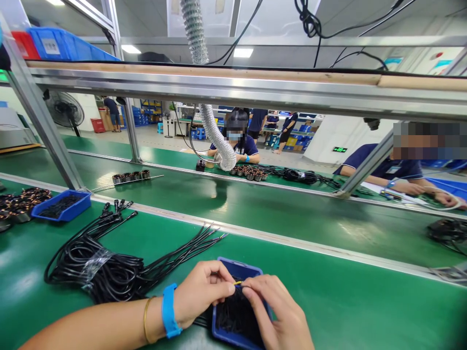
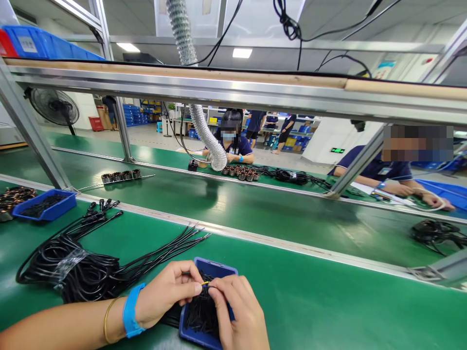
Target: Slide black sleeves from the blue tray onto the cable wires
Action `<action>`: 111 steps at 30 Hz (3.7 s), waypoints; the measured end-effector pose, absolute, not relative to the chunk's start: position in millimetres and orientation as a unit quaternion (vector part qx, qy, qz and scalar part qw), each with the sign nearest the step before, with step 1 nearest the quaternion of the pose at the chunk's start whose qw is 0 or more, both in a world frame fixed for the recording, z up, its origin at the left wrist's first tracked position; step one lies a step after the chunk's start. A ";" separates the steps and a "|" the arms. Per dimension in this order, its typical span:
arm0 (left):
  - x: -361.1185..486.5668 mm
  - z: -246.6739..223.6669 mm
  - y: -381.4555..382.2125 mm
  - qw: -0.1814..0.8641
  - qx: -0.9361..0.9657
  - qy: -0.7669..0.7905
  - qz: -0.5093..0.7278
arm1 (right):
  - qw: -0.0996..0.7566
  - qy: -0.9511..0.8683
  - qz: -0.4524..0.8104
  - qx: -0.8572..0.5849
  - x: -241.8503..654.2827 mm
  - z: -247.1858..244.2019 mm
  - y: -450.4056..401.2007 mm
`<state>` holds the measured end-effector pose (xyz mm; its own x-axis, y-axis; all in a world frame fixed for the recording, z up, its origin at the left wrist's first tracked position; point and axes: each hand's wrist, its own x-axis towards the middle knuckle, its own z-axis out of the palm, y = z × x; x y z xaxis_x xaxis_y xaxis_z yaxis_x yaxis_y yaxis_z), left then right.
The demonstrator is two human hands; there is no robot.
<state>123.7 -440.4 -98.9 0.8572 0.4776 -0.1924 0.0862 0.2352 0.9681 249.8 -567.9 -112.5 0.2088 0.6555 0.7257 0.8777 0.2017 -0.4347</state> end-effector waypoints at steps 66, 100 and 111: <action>121.7 -106.0 -440.3 0.762 0.616 0.192 0.067 | 0.742 -0.223 0.144 -0.616 234.8 -132.4 -566.2; 121.4 -105.4 -439.9 0.759 0.617 0.195 0.071 | 0.168 -0.595 -0.149 -0.772 240.2 -162.8 -551.7; 121.4 -106.5 -441.4 0.757 0.616 0.212 0.058 | 0.408 -0.476 0.032 -0.779 273.8 -134.7 -575.6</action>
<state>121.4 -441.4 -106.5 0.9037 0.3488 -0.2483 0.1719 0.2355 0.9566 273.8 -575.6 -134.7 0.5452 0.7670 0.3383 0.7149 -0.2146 -0.6655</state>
